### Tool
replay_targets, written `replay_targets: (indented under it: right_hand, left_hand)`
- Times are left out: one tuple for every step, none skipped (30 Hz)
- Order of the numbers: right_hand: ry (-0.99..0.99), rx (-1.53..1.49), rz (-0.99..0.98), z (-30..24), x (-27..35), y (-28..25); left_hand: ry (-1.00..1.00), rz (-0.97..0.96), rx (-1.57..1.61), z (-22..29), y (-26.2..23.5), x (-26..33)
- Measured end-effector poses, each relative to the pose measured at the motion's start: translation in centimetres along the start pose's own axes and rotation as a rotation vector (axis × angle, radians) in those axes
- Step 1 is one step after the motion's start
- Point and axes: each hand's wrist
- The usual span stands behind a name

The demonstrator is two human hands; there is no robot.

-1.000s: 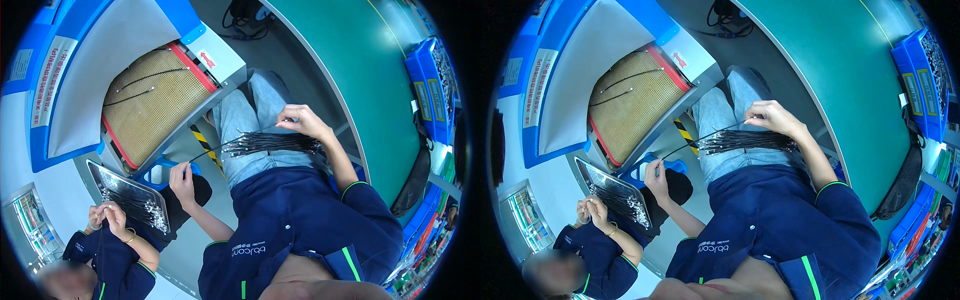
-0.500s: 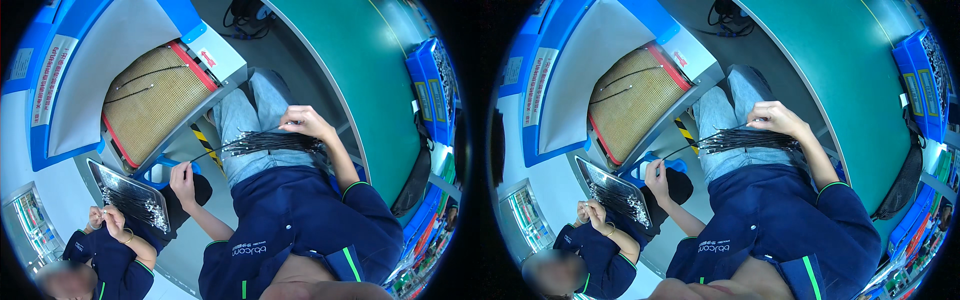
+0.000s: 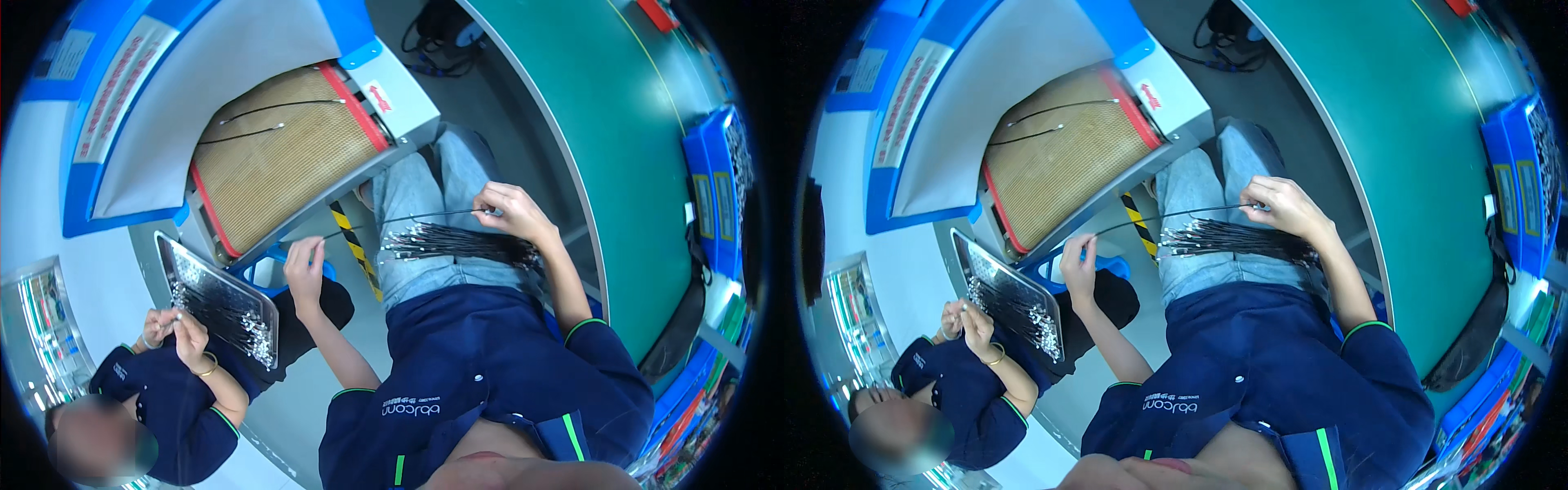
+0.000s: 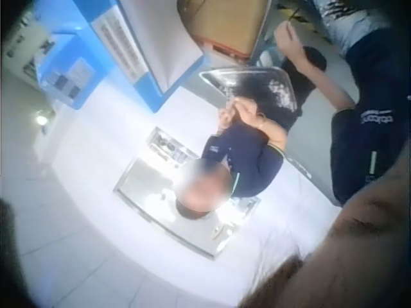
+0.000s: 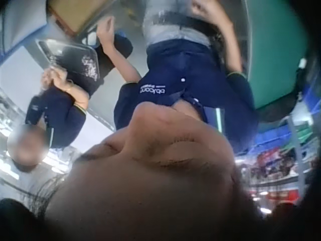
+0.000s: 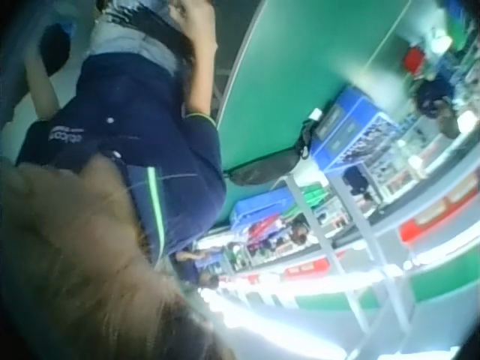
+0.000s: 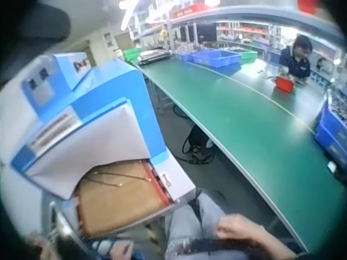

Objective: The person sits at a workstation and repeatedly picks up black cables from a bundle on their lap, inserts one end into a mesh tray on a blue machine, and returns the cable to the bundle. A coworker is visible to the left working on a separate tray.

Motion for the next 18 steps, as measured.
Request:
replay_targets:
  right_hand:
    - [-0.015,0.044,0.01,0.1,-0.8,0.2]
    - [-0.024,0.069,0.019,0.1,-1.7,0.3]
    - [-0.033,0.092,0.028,0.0,-2.7,0.6]
    - [-0.038,0.118,0.042,0.0,-3.7,0.9]
    - [-0.041,0.121,0.061,-0.1,-4.7,1.3]
    - [-0.044,0.123,0.079,-0.3,-5.9,1.8]
    - [-0.043,0.128,0.1,-0.2,-7.0,2.4]
    - [-0.046,0.111,0.116,0.1,-7.9,3.4]
    - [-0.064,0.112,0.152,0.3,-8.9,4.3]
    - [-0.074,0.116,0.191,0.5,-9.8,5.2]
    - [-0.089,0.116,0.229,0.7,-10.8,6.1]
    - [-0.08,0.085,0.226,1.0,-11.6,6.9]
    - [-0.079,0.078,0.239,1.1,-12.3,7.6]
    - [-0.078,0.07,0.252,1.2,-13.0,8.2]
    - [-0.076,0.063,0.266,1.3,-13.8,8.8]
    - [-0.045,0.06,0.251,1.2,-14.2,9.2]
    - [-0.034,0.101,0.257,1.2,-14.7,9.4]
    - [-0.023,0.141,0.264,1.2,-15.1,9.7]
  left_hand:
    - [0.01,0.01,-0.008,-0.5,-0.1,-1.1]
    - [0.019,0.017,-0.013,-1.0,-0.2,-2.3]
    - [0.027,0.025,-0.02,-1.6,-0.4,-3.6]
    - [0.033,0.02,-0.034,-2.1,-0.7,-5.3]
    - [0.033,0.011,-0.048,-2.6,-1.1,-6.8]
    - [0.032,0.003,-0.063,-3.2,-1.6,-8.2]
    - [0.04,0.006,-0.075,-4.1,-1.8,-9.7]
    - [0.044,0.006,-0.088,-5.1,-2.0,-11.1]
    - [0.049,0.006,-0.1,-6.1,-2.2,-12.3]
    - [0.035,-0.013,-0.096,-6.9,-2.1,-13.6]
    - [0.018,-0.029,-0.095,-7.6,-2.4,-14.7]
    - [0.002,-0.045,-0.095,-8.3,-2.7,-15.6]
    - [0.002,-0.054,-0.092,-9.0,-2.9,-16.4]
    - [0.003,-0.064,-0.09,-9.7,-3.1,-17.0]
    - [0.005,-0.075,-0.088,-10.4,-3.4,-17.7]
    - [0.05,-0.074,-0.101,-11.0,-3.4,-18.2]
    - [0.033,-0.085,-0.106,-11.5,-3.4,-18.7]
    - [0.016,-0.097,-0.111,-12.0,-3.3,-19.1]
Point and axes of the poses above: each hand's wrist, its own x-axis away from the middle knuckle, its own y-axis out of the palm, z = x × y, and after that the axes turned 3 degrees about -y, right-handed
